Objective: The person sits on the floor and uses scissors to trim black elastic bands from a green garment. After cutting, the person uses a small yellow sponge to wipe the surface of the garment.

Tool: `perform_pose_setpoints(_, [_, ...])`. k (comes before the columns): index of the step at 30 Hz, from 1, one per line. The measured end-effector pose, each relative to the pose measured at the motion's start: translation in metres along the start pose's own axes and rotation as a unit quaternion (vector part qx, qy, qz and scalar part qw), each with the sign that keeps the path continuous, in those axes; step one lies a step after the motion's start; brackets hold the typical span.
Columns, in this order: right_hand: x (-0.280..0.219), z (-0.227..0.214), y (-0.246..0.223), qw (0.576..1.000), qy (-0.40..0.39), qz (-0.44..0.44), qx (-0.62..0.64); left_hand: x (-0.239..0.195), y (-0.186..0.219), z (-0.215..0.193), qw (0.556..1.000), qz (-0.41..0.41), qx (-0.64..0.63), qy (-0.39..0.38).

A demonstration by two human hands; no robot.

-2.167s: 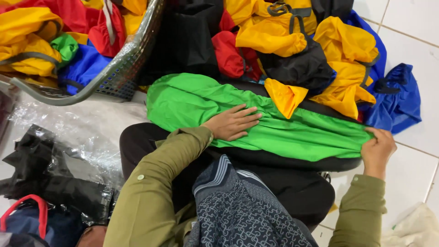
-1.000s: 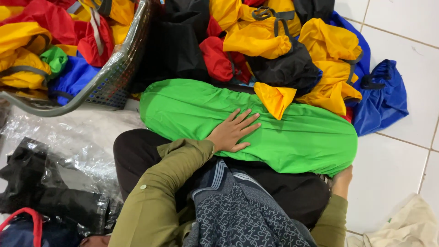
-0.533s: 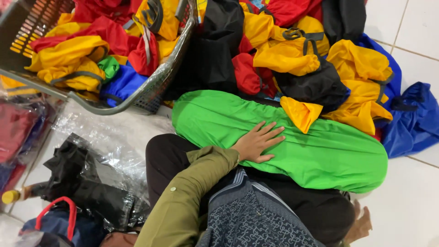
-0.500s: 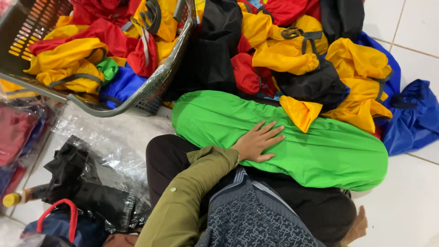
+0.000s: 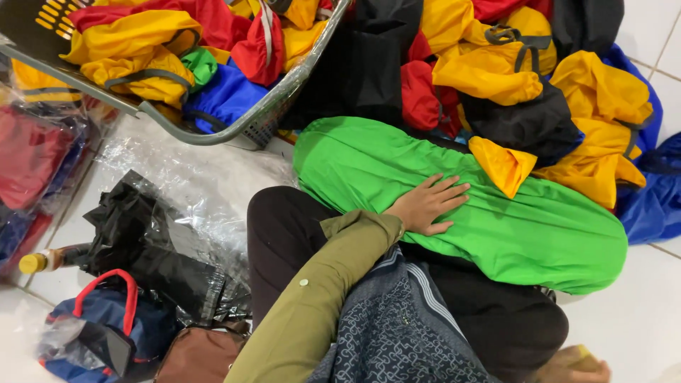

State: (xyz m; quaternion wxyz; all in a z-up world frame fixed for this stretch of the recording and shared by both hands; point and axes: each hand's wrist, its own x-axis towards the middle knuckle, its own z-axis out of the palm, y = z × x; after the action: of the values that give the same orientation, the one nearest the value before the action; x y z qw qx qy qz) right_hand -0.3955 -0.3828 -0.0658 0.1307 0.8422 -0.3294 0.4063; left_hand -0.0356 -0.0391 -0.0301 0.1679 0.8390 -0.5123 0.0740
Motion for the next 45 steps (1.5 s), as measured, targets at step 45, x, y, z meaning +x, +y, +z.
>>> perform_pose_setpoints(45, [0.162,0.048,-0.262,0.982,-0.061,0.041,0.175,-0.054,-0.087,-0.118,0.953,-0.261,-0.03,-0.152])
